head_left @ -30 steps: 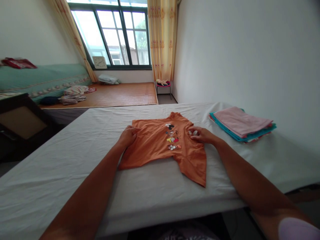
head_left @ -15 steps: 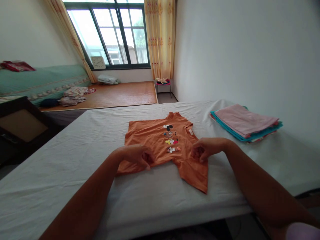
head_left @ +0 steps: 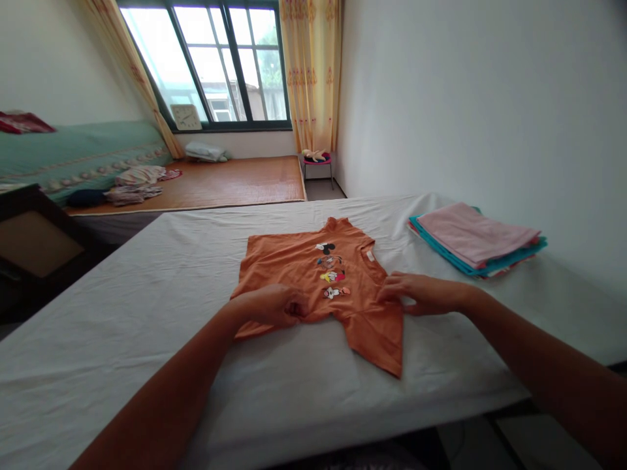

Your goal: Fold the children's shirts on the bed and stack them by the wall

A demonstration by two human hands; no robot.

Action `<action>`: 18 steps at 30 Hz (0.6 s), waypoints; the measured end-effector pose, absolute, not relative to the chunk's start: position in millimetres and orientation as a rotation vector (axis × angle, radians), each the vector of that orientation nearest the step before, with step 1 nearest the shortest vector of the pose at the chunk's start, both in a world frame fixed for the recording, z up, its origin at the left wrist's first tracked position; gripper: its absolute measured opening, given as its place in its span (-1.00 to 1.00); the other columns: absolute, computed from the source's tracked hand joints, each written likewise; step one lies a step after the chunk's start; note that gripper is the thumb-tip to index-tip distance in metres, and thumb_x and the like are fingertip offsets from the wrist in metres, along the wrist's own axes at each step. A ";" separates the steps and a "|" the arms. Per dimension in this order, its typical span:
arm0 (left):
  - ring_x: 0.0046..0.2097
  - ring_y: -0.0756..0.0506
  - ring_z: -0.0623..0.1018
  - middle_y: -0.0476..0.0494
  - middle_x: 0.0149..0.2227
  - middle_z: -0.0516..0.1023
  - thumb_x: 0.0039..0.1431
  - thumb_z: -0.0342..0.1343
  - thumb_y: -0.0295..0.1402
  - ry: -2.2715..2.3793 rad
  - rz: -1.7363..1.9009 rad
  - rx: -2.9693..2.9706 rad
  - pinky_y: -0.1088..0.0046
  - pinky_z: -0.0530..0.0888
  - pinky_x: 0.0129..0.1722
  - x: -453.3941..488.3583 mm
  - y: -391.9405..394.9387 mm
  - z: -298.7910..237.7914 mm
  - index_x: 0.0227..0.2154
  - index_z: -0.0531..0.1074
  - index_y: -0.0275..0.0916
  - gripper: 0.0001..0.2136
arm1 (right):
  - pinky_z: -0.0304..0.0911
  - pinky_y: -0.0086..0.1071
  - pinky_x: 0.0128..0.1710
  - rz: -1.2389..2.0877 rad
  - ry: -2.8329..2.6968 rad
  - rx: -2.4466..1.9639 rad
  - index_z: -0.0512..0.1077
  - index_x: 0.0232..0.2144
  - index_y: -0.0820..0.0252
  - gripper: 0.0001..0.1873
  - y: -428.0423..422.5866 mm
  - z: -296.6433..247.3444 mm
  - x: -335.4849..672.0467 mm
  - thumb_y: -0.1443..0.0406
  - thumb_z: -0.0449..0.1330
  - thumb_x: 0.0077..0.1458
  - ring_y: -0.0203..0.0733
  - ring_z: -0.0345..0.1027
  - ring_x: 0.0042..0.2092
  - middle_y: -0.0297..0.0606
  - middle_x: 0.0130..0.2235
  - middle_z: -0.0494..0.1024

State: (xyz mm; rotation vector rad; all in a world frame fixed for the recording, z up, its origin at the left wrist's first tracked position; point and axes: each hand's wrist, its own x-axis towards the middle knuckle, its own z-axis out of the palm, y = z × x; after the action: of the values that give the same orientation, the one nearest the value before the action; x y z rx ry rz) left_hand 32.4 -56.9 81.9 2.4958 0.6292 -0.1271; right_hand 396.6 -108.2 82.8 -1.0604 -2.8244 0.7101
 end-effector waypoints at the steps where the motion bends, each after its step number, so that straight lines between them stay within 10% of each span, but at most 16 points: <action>1: -0.39 0.03 0.41 0.01 -0.36 0.47 -0.08 0.09 -0.54 0.633 -0.124 2.500 0.58 0.26 -0.42 32.6 -57.0 82.0 -0.35 0.45 -0.25 -0.82 | 0.21 -0.31 -0.04 0.667 -2.807 -1.064 0.48 -0.10 0.11 -0.54 -110.2 80.9 396.5 0.49 0.16 -0.11 -0.13 0.32 -0.06 -0.22 -0.13 0.50; 10: -0.40 0.04 0.42 0.00 -0.38 0.48 -0.03 0.07 -0.53 0.568 -0.142 2.345 0.61 0.31 -0.42 26.0 -56.1 79.8 -0.31 0.47 -0.26 -0.81 | 0.23 -0.43 -0.26 1.130 -2.672 -0.979 0.49 -0.31 0.26 -0.83 -81.4 90.0 404.7 0.38 0.18 -0.02 -0.27 0.34 -0.29 -0.29 -0.32 0.50; 18: -0.35 -0.02 0.42 -0.04 -0.37 0.48 0.11 0.08 -0.08 1.071 0.404 2.153 0.52 0.34 -0.35 -8.2 -9.1 70.6 -0.25 0.46 -0.26 -0.66 | 0.26 -0.49 -0.49 1.317 -1.394 -1.401 0.39 -0.32 0.19 -0.71 -13.1 47.3 392.8 0.12 0.28 -0.01 -0.30 0.36 -0.45 -0.30 -0.44 0.51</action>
State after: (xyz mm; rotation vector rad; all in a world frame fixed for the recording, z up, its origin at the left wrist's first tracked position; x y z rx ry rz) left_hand -8.2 -9.1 70.6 2.1525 1.0714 0.4037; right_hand 392.8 -13.1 47.3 -1.4009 -1.3945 1.3165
